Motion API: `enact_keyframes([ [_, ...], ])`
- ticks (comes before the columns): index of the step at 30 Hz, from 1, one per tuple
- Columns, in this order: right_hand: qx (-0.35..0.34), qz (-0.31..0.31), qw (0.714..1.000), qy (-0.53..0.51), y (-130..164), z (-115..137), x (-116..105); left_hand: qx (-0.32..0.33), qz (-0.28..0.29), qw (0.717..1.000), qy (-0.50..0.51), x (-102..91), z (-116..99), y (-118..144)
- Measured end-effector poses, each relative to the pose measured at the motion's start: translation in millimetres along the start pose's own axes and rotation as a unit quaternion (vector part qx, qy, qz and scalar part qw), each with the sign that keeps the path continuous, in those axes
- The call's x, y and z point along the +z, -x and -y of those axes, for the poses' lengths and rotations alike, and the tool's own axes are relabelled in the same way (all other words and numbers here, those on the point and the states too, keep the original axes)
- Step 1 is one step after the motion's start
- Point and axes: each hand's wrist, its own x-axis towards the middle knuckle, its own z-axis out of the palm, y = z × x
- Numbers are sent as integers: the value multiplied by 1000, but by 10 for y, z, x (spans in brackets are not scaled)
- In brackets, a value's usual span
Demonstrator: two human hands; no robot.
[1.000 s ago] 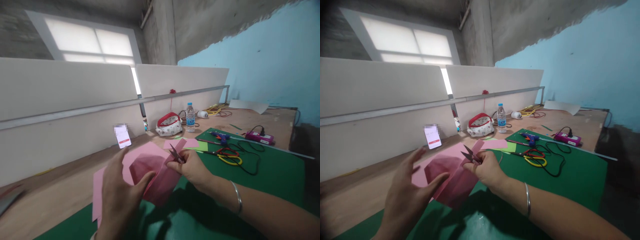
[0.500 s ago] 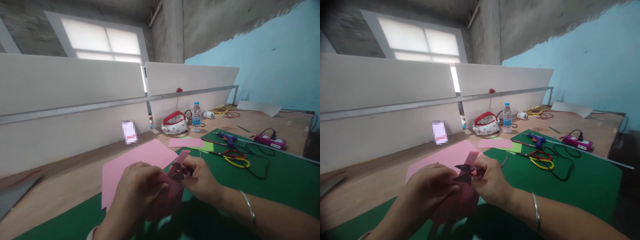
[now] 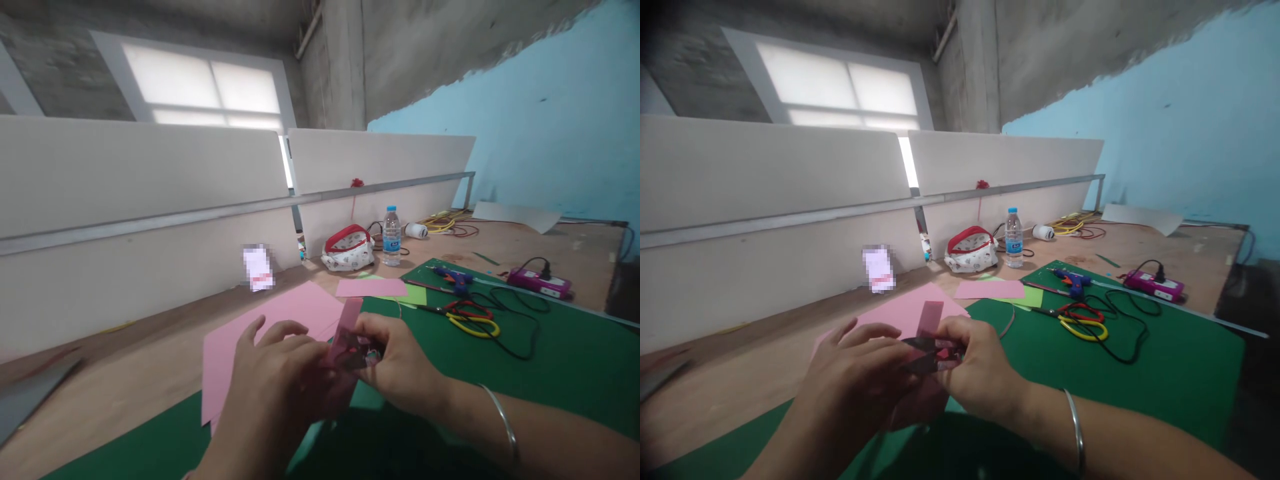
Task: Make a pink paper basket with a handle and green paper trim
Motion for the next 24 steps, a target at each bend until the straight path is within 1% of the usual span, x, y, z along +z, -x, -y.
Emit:
enact_keyframes([
  [3, 4, 8, 1000, -21, 8, 16, 4, 21, -34, 999, -10, 9, -10, 7],
  [5, 4, 17, 1000, -23, -8, 36, -28, 13, -40, 999, 9, -20, -37, 8],
  [7, 11, 37, 999, -9, -46, 58, -97, -27, -17, 998, 56, -78, -65, 5],
  [8, 24, 57, 998, -1, -72, 66, -143, -60, 3, 994, 86, -113, -73, 2],
  [10, 60, 101, 993, 14, -130, 73, -241, -130, 48, 979, 152, -187, -71, -4],
  [12, 89, 146, 985, 35, -179, 66, -319, -180, 81, 959, 203, -258, -45, -7],
  [16, 103, 214, 971, 34, -212, 33, -352, -227, 111, 936, 244, -372, 18, -3],
  [18, 103, 215, 970, 48, -201, 26, -322, -249, 121, 924, 265, -395, 28, 0],
  [20, 99, 204, 972, 59, -181, 32, -288, -260, 128, 913, 288, -393, 24, -2],
  [24, 76, 198, 976, 49, -145, 79, -261, -249, 136, 907, 312, -359, 8, -12],
])
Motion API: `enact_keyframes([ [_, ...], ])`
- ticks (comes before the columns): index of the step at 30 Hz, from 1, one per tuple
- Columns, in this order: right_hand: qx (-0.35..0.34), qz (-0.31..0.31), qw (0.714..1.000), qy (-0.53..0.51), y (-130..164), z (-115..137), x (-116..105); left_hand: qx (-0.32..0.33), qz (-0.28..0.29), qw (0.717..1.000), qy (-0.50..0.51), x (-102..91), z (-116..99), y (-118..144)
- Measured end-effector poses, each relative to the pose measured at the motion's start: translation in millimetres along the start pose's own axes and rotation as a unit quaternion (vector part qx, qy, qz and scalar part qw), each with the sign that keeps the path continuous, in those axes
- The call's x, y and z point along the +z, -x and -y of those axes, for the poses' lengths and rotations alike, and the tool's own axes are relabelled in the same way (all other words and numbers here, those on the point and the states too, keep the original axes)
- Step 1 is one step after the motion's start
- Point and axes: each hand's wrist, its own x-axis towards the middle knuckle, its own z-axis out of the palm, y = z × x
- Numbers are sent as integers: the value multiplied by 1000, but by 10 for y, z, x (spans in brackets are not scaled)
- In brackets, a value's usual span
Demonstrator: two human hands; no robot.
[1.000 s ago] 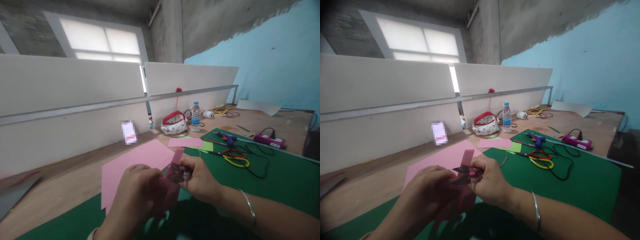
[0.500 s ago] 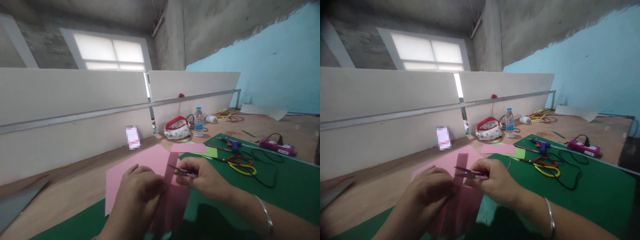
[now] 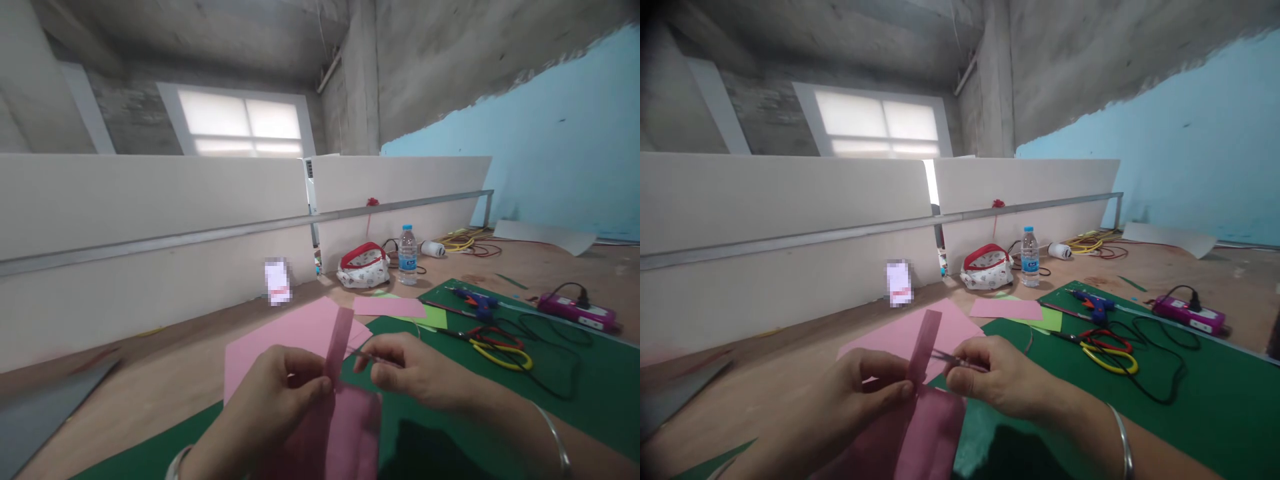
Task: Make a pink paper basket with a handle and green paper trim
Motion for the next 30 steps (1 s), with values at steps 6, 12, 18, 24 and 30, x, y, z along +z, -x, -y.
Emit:
enact_keyframes([
  [6, -9, -28, 997, 75, 39, 87, -6, 18, 16, 999, 47, 33, 24, -21],
  [12, -8, -14, 997, 75, 63, 90, 53, 40, 17, 997, 65, 69, 94, -56],
  [18, 17, -16, 999, 22, 11, -6, 101, 47, 43, 994, 85, 123, 133, -74],
  [24, 39, -29, 998, -40, -10, -7, 83, 47, 60, 991, 109, 121, 112, -88],
  [30, 52, -23, 995, -79, 15, 50, 107, 43, 57, 993, 90, 123, 99, -63],
])
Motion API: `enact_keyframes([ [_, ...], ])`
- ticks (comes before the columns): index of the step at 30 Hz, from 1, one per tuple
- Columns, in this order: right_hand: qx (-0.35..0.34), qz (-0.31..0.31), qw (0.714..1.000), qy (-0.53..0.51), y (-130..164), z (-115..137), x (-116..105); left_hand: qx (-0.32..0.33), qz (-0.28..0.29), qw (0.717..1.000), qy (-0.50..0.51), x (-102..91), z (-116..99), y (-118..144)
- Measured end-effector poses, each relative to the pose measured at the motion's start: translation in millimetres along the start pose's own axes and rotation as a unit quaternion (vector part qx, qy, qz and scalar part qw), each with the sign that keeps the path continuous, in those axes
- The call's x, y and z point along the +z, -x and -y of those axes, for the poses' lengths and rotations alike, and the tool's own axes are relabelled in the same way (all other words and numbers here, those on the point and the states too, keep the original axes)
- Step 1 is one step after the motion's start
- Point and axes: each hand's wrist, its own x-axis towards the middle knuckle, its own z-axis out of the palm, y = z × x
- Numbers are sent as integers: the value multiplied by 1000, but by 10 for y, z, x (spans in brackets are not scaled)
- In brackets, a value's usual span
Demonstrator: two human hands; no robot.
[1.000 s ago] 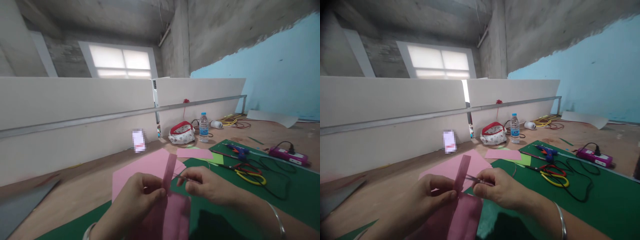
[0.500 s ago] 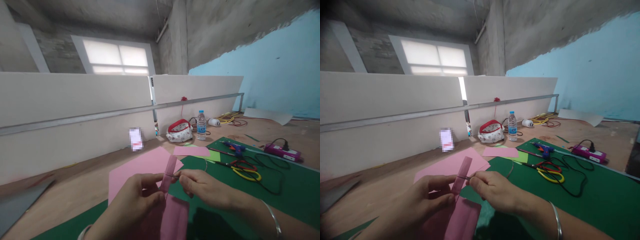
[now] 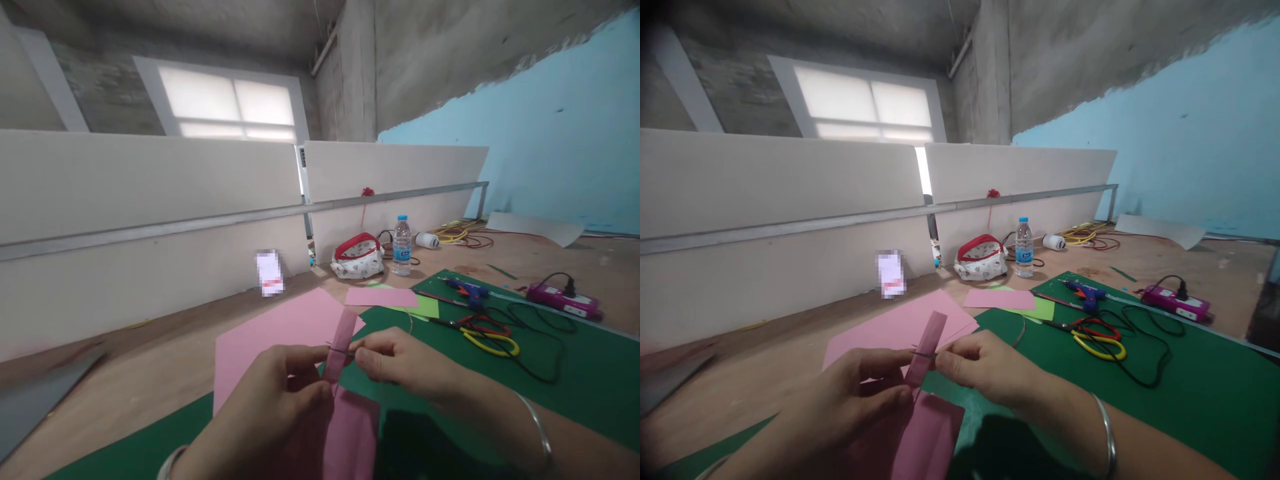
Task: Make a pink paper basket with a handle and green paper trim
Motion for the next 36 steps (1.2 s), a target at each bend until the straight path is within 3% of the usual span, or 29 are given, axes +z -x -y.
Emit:
enact_keyframes([
  [14, 69, 0, 995, -75, -14, 38, -20, 2, 1, 1000, -3, 12, 11, 6],
  [21, 49, -4, 995, -86, -12, 42, 4, -8, -9, 999, -39, 8, 10, 3],
  [31, 35, -28, 994, -100, -15, -62, 12, 0, -2, 1000, -10, 11, 42, -8],
  [36, 31, -9, 995, -93, -29, -90, -6, 6, -2, 1000, -5, 11, 24, 3],
])
